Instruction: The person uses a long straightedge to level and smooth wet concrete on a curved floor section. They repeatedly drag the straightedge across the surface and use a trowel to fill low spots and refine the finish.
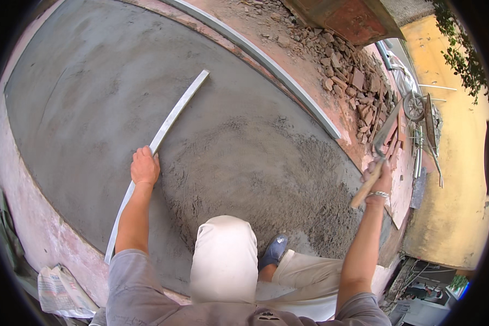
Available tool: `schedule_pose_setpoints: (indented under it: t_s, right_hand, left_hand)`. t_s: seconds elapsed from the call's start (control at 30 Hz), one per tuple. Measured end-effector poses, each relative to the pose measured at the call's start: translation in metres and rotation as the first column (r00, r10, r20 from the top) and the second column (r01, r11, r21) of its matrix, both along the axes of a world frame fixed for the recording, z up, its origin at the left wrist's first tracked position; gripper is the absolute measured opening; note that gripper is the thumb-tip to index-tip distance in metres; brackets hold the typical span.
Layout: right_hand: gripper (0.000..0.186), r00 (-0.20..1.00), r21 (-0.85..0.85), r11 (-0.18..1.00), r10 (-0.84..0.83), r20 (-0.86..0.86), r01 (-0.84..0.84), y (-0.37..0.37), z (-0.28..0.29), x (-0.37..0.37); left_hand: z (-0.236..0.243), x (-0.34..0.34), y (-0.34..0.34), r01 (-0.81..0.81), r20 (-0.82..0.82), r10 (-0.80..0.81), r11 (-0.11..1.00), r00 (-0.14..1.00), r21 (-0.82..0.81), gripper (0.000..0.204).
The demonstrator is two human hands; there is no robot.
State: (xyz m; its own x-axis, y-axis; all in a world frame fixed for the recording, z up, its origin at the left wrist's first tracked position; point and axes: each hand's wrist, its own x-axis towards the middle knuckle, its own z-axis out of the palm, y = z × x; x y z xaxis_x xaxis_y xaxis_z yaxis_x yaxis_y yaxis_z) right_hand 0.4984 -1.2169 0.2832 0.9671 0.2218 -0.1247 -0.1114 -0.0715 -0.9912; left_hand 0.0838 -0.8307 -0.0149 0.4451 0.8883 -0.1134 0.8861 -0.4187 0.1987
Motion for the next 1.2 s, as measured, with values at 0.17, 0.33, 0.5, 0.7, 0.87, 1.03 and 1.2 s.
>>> schedule_pose_setpoints:
  t_s: [0.17, 0.33, 0.5, 0.7, 0.87, 1.03, 1.2]
  right_hand:
    - [0.022, 0.858, -0.563, 0.827, 0.282, 0.429, 0.01, 0.008, 0.134, -0.014]
    - [0.023, 0.794, -0.764, 0.645, 0.453, 0.405, 0.021, -0.026, 0.173, -0.043]
    - [0.02, 0.84, -0.853, 0.518, 0.432, 0.327, 0.065, -0.072, 0.165, -0.067]
    - [0.017, 0.884, -0.863, 0.5, 0.373, 0.281, 0.064, -0.095, 0.144, -0.071]
    - [0.022, 0.87, -0.893, 0.446, 0.462, 0.171, -0.061, -0.045, 0.11, -0.033]
    - [0.031, 0.728, -0.846, 0.336, 0.68, -0.085, -0.413, 0.089, 0.021, 0.018]
    - [0.036, 0.328, -0.668, -0.081, 0.823, -0.463, -0.74, 0.25, -0.095, 0.04]
  left_hand:
    - [0.0, -0.006, 0.001, -0.003, 0.034, 0.003, 1.0, 0.999, -0.016, 0.031]
    - [0.003, -0.007, 0.001, -0.01, 0.034, 0.011, 1.0, 0.999, -0.022, 0.029]
    - [0.003, -0.009, 0.002, -0.022, 0.074, 0.025, 0.999, 0.997, -0.043, 0.027]
    - [0.006, -0.01, 0.002, -0.019, 0.093, 0.022, 0.999, 0.995, -0.036, 0.025]
    - [0.004, -0.007, 0.004, -0.014, 0.072, 0.016, 0.999, 0.997, -0.038, 0.027]
    - [-0.009, -0.005, 0.007, -0.007, 0.04, 0.007, 1.0, 0.999, 0.002, 0.035]
    - [-0.016, -0.005, 0.012, -0.011, 0.03, 0.013, 0.999, 0.999, -0.041, 0.042]
